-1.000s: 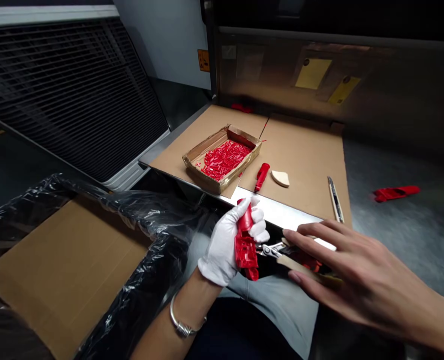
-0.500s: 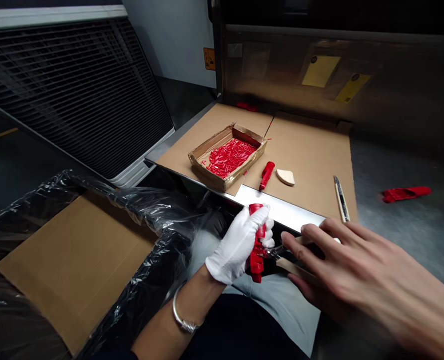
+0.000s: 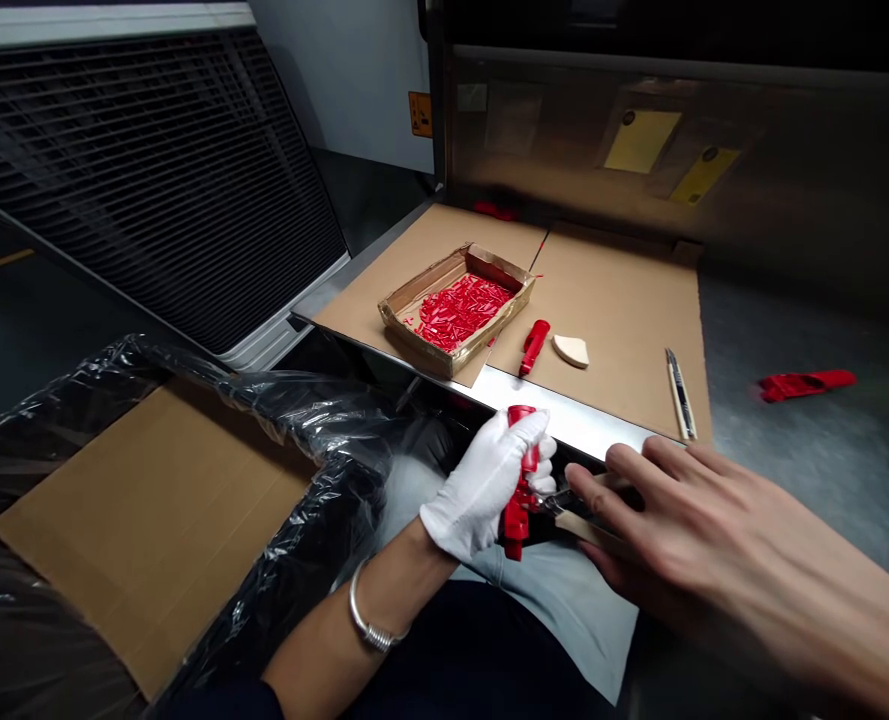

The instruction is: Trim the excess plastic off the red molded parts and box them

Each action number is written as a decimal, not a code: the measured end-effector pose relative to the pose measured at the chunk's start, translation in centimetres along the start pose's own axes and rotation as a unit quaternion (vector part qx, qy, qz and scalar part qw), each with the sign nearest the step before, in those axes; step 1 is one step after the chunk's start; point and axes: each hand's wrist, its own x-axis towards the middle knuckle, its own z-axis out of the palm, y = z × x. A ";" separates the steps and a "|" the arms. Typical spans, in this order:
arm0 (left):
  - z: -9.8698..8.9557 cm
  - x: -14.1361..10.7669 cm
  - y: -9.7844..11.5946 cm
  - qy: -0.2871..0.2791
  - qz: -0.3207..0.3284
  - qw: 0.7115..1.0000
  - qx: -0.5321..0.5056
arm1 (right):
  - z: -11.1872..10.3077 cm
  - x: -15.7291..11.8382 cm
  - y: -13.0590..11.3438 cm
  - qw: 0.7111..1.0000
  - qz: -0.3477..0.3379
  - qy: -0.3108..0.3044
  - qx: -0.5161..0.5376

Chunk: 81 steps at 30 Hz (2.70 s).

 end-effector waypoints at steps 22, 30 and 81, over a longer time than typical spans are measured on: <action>-0.5 0.8 0.2 -0.046 -0.125 0.990 0.047 | 0.4 -0.1 1.6 0.992 -0.124 -0.025 -0.015; -0.3 1.1 0.1 -0.004 -0.062 0.998 -0.010 | 0.6 0.8 0.9 0.998 -0.040 -0.038 0.030; -4.9 3.0 4.5 -0.022 -0.066 0.986 -0.153 | -0.6 10.6 4.6 0.959 -0.058 -0.237 0.144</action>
